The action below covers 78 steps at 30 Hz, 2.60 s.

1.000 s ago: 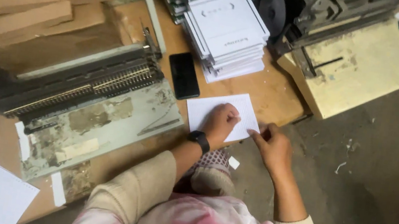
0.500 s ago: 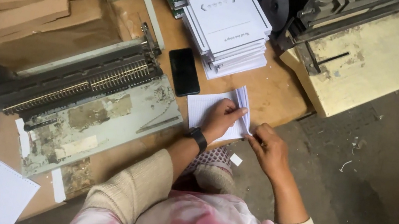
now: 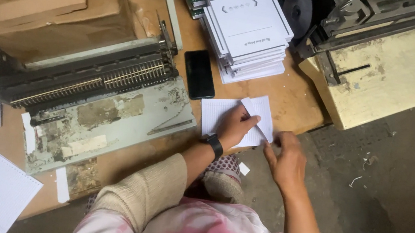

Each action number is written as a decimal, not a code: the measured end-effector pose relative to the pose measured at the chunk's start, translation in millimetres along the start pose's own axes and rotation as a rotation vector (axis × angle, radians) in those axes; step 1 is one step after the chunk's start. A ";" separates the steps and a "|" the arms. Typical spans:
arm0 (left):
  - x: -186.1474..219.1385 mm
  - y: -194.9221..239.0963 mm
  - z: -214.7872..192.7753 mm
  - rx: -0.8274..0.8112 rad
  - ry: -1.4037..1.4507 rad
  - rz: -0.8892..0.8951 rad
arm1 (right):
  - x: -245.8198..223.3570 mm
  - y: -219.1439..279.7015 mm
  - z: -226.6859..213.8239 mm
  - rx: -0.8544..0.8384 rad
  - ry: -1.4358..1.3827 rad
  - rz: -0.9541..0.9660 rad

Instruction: Manually punching holes in stacks of paper using a comb binding machine on a production table.

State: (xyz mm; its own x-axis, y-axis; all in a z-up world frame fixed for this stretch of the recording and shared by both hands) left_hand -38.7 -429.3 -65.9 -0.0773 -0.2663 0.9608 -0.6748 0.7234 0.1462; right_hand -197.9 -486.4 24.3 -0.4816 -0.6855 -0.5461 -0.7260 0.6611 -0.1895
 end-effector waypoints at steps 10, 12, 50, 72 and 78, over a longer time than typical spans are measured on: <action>26.6 29.3 -8.7 0.073 -0.249 0.291 | 62.1 -0.4 47.1 0.060 -0.515 0.334; 56.7 59.5 -1.9 -0.092 -0.325 0.591 | 75.9 5.3 38.4 0.158 -0.649 0.374; -19.8 180.0 -269.7 0.480 -1.108 0.779 | -205.4 -26.5 191.7 -0.392 -0.934 0.259; -39.9 210.5 -343.6 0.544 -0.831 0.457 | -312.2 -22.6 205.4 -0.437 -0.248 -0.169; -39.0 211.4 -349.1 0.542 -0.771 0.421 | -324.5 -14.6 185.4 -0.516 -0.023 -0.262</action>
State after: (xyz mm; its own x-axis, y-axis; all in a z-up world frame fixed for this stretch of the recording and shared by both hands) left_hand 77.9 -43.6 9.8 -0.7046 -0.5322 0.4694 -0.7095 0.5193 -0.4764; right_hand 59.9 -216.9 53.0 -0.2466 -0.7957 -0.5532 -0.9678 0.2315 0.0984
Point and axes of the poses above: each hand's wrist, its own y-axis away from the middle knuckle, its own z-axis out of the palm, x = y × z, the point moved 9 cm from there along -y, towards the middle knuckle, and after that the axes turned 4 degrees about z, right-handed, at the moved point
